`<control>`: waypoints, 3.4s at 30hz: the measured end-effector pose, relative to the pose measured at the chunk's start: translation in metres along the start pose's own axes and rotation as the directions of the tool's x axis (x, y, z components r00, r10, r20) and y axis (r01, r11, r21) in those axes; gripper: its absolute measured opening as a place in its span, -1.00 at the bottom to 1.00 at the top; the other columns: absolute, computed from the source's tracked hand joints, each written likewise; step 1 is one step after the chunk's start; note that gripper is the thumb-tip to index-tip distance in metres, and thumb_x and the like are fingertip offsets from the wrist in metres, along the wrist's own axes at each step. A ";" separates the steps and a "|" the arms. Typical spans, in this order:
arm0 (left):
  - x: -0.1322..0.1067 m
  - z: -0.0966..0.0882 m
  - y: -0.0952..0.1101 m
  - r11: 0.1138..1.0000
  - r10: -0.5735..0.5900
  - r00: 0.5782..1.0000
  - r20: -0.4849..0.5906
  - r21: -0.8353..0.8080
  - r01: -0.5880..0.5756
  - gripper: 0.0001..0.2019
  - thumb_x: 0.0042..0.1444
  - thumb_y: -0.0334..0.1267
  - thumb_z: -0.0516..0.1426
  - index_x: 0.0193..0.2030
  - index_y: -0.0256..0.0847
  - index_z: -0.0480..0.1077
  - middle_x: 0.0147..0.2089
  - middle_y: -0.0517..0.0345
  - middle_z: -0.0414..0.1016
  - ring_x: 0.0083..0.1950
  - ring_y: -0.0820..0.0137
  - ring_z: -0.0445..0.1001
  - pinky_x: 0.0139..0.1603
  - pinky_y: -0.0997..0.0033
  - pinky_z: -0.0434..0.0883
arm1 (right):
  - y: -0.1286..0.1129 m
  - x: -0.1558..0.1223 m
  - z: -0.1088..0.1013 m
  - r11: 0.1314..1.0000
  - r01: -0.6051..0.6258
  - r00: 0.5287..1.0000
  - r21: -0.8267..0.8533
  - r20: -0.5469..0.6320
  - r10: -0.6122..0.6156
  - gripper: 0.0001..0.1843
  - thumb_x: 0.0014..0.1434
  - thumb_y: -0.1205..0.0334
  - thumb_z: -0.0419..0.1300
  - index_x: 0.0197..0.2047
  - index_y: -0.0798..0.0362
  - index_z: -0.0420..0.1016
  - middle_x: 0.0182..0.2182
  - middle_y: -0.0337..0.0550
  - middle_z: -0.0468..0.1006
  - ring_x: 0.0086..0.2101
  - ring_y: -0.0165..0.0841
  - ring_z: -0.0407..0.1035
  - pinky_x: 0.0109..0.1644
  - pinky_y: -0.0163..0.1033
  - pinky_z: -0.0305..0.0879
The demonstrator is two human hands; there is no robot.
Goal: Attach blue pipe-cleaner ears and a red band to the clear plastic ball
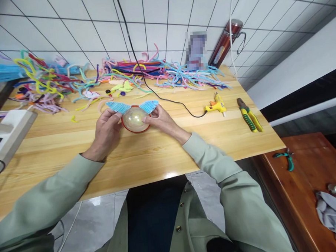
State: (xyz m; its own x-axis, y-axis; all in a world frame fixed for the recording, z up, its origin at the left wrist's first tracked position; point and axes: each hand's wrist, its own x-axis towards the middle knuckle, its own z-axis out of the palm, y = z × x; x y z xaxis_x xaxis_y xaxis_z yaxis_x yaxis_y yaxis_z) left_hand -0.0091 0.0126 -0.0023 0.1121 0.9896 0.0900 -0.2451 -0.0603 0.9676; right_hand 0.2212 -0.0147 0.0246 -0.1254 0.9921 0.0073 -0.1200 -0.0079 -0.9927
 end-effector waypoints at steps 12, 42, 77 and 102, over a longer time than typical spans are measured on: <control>0.000 0.002 0.000 1.000 -0.005 1.000 -0.015 -0.024 0.004 -0.69 0.13 -0.01 0.47 -0.24 -0.03 0.47 -0.20 0.18 0.59 -0.17 0.34 0.53 -0.13 0.30 0.57 | 0.005 -0.001 -0.002 1.000 0.014 1.000 0.004 0.014 -0.014 -0.19 -0.12 -0.27 0.70 0.06 -0.16 0.49 0.16 -0.10 0.72 0.26 -0.04 0.57 0.50 0.18 0.47; -0.005 0.012 0.007 0.985 -0.062 0.997 -0.044 -0.164 0.053 -0.70 0.00 -0.10 0.47 -0.22 -0.10 0.52 -0.15 0.22 0.67 -0.08 0.36 0.60 -0.07 0.45 0.55 | 0.009 0.000 -0.004 1.000 0.008 1.000 -0.026 0.020 -0.007 -0.11 -0.13 -0.31 0.69 0.11 -0.13 0.44 0.25 -0.02 0.68 0.33 0.02 0.51 0.60 0.22 0.33; -0.001 0.015 -0.004 0.999 0.049 0.985 0.165 0.003 -0.050 -0.12 -0.27 0.12 0.69 0.13 -0.06 0.44 0.29 -0.08 0.66 0.32 0.04 0.66 0.35 0.04 0.62 | -0.001 -0.008 -0.002 0.999 -0.024 0.999 -0.042 0.032 0.026 -0.11 -0.14 -0.29 0.69 0.12 -0.14 0.47 0.29 -0.02 0.66 0.37 0.02 0.50 0.57 0.17 0.38; -0.005 0.008 0.005 0.994 0.110 0.993 -0.044 -0.002 -0.110 -0.44 0.01 0.25 0.56 -0.11 -0.12 0.56 -0.05 0.11 0.70 0.02 0.27 0.67 0.24 0.19 0.60 | -0.009 0.013 -0.016 0.961 0.067 0.995 -0.267 0.086 -0.046 -0.23 -0.08 -0.23 0.65 0.08 -0.08 0.54 0.17 -0.03 0.67 0.28 0.07 0.50 0.55 0.28 0.36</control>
State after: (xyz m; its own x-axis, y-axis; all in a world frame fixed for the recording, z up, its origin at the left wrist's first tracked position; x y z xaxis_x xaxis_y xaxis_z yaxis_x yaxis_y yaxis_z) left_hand -0.0029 0.0059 0.0035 0.0423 0.9817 0.1858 -0.2579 -0.1689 0.9513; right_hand 0.2365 -0.0002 0.0314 -0.2039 0.9770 0.0627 0.1395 0.0924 -0.9859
